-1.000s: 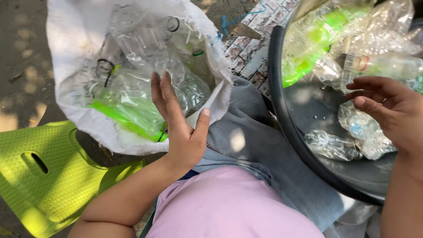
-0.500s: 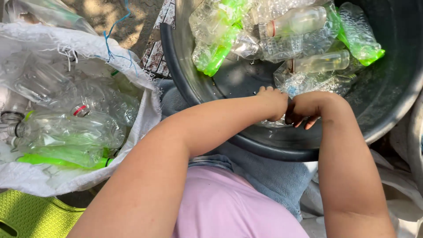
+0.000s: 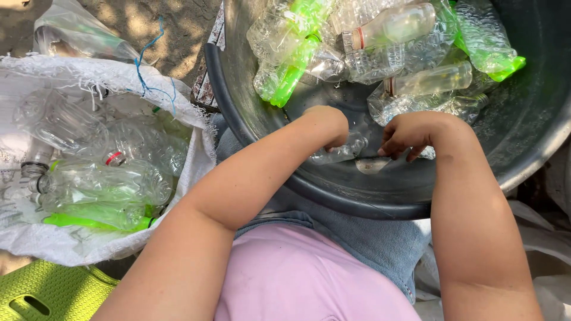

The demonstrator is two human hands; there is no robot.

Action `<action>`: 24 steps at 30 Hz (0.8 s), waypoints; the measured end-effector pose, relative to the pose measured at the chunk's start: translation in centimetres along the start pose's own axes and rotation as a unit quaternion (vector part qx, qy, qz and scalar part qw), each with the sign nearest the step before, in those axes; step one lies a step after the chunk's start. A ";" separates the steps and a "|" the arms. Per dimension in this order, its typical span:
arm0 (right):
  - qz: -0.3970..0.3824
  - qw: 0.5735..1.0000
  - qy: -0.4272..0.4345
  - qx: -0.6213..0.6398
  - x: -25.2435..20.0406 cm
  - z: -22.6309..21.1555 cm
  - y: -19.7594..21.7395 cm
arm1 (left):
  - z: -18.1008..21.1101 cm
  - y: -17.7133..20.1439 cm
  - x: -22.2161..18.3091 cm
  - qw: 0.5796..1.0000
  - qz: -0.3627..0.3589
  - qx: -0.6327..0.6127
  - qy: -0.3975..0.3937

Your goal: Sorting plastic bottles from a large tub into a white sack for recycling

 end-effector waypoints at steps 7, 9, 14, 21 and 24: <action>0.031 0.989 0.073 0.125 -6.4 -4.6 0.1 | -3.3 -0.1 -4.7 0.920 0.288 -0.259 0.056; 0.040 0.981 0.086 0.172 -7.5 -6.3 -0.4 | -3.5 0.2 -6.6 0.867 0.367 -0.328 0.078; 0.220 0.878 0.279 0.320 -9.0 -7.8 0.1 | -4.0 1.2 -9.7 0.736 0.509 -0.447 0.010; 0.207 0.822 0.433 0.308 -16.0 -19.2 -4.2 | -9.3 1.8 -26.9 0.678 0.544 -0.494 0.014; 0.138 0.840 0.439 0.287 -16.7 -25.1 -8.9 | -12.2 -1.4 -32.1 0.644 0.563 -0.512 0.076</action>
Point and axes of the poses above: each hand's wrist, its own x-axis towards the middle knuckle, its own y-axis out of the back of the hand, z = x × y, the point moved 2 cm from there along x, towards the middle knuckle, and after that the axes turned 13 degrees about z, right-handed, at the moved point
